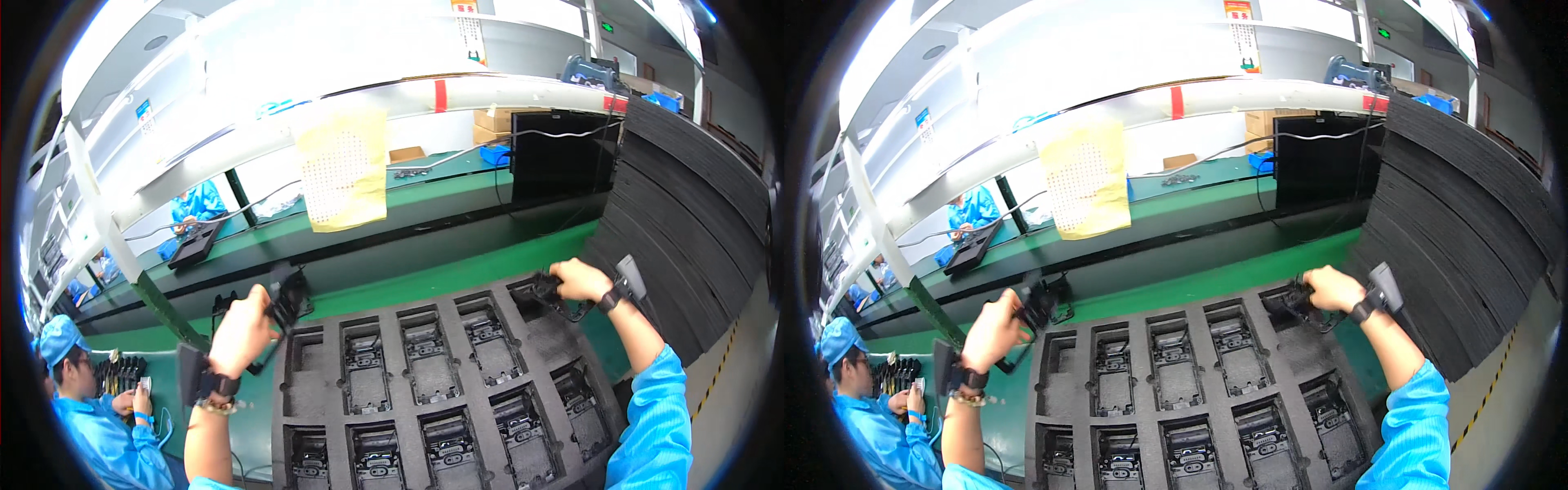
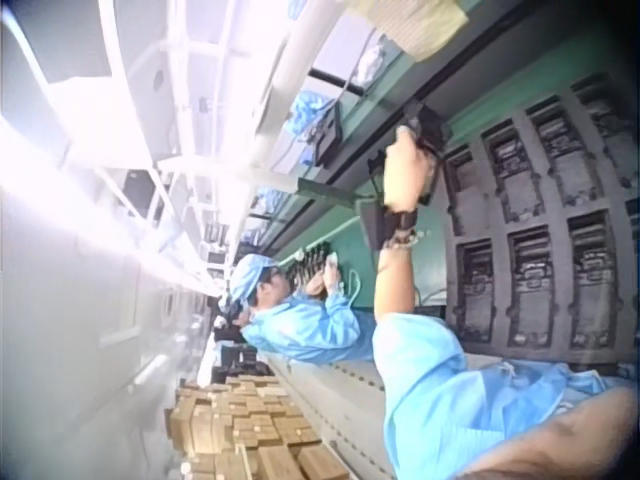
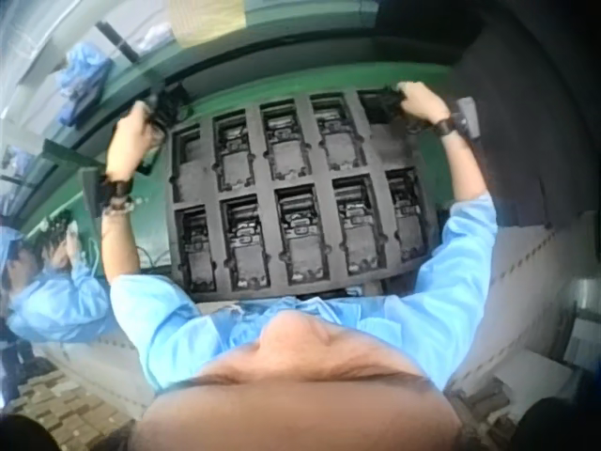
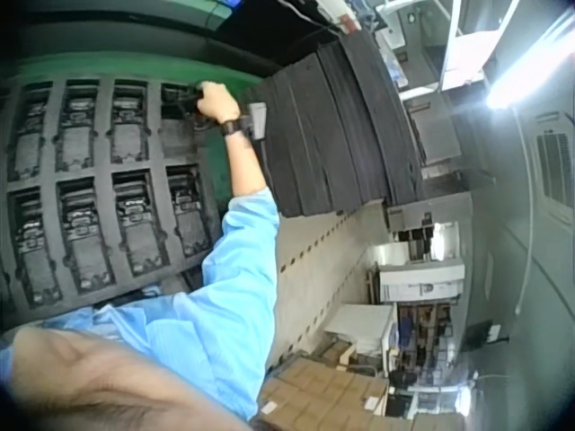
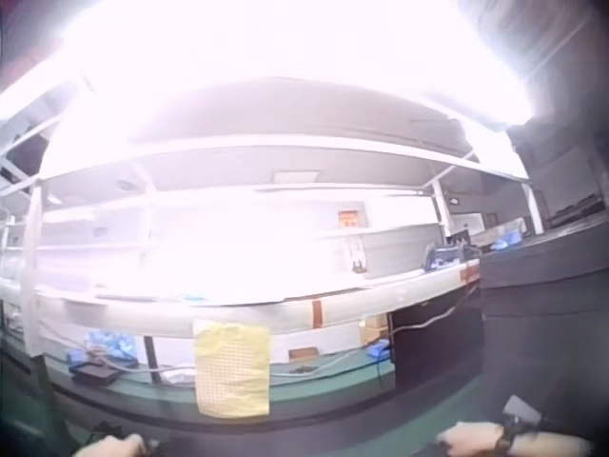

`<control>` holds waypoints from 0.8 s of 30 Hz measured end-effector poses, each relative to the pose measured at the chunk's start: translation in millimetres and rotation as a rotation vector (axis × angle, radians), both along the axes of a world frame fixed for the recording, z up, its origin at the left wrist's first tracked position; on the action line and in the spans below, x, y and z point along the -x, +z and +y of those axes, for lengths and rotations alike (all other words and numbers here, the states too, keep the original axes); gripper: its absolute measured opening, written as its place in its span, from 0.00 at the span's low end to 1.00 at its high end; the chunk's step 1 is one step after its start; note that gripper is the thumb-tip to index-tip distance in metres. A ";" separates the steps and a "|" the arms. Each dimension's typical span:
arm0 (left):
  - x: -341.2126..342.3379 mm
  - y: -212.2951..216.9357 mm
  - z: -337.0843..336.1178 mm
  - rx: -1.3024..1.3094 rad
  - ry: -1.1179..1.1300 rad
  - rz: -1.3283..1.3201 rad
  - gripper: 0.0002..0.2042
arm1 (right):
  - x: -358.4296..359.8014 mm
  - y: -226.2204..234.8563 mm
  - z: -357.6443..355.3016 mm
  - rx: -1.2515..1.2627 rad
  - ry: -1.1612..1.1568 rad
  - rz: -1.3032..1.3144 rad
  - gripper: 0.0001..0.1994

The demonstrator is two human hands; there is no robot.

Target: Inspecting and placing plastic device housings into a protective foam tray on an assembly line.

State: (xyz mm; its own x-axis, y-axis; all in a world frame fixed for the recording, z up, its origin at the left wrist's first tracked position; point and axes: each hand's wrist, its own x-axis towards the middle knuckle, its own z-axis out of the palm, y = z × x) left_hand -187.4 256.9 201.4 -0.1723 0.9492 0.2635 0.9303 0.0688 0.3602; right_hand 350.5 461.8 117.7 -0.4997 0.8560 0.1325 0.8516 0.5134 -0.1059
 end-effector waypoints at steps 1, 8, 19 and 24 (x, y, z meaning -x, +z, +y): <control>-5.6 9.3 -3.3 -0.071 -0.058 -0.025 0.14 | 0.5 15.5 -0.1 0.164 -0.061 0.227 0.12; -76.9 -10.7 50.0 0.233 -0.517 -1.324 0.23 | 104.9 26.2 -24.7 1.024 0.215 1.390 0.26; -117.2 -106.3 80.9 0.294 -0.648 -1.966 0.30 | 190.9 -51.6 -44.8 1.341 0.435 1.695 0.30; -114.1 -112.9 84.5 0.392 -0.598 -2.010 0.32 | 192.7 -46.6 -52.1 1.339 0.388 1.628 0.29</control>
